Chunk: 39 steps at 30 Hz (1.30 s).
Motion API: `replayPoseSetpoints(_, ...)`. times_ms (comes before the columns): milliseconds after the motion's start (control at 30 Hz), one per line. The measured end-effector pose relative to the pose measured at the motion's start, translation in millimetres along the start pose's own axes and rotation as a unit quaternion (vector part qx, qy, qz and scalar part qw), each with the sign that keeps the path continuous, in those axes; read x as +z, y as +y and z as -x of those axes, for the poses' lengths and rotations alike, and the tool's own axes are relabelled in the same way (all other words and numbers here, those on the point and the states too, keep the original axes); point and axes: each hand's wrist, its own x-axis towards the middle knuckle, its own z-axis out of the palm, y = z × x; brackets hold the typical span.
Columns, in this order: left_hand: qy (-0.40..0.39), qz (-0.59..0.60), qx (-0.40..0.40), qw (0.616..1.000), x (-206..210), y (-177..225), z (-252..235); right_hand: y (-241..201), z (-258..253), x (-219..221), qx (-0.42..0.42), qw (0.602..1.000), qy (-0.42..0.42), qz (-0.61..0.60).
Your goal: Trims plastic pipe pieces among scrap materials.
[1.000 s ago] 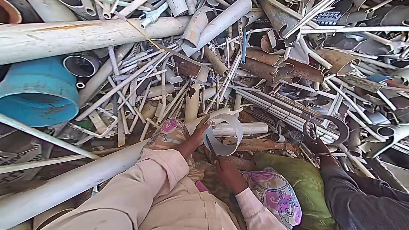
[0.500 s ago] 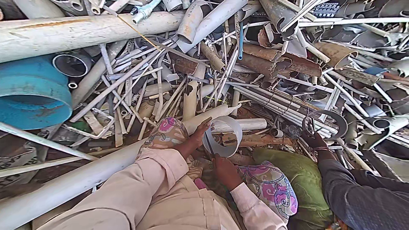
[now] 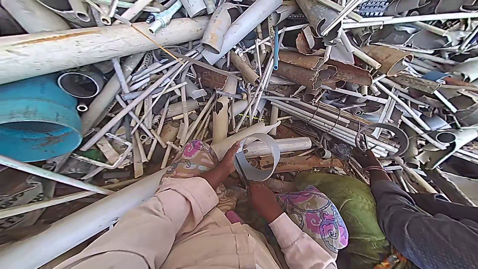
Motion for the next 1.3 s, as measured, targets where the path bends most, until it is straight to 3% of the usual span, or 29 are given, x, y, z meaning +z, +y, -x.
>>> replayPoseSetpoints(433,-0.021,-0.066,-0.012,0.998,-3.4,-9.9,0.7,2.5,-8.2,3.6,0.008,1.000,-0.012,-0.012)
replayPoseSetpoints(733,0.023,0.009,-0.026,0.999,1.2,-0.8,0.3,4.6,-5.7,0.0,-0.016,1.000,-0.006,0.000)
replayPoseSetpoints(1300,0.003,-0.076,-0.014,0.997,-0.2,-11.6,-0.3,-0.5,-12.1,8.3,0.009,0.999,-0.009,-0.042)
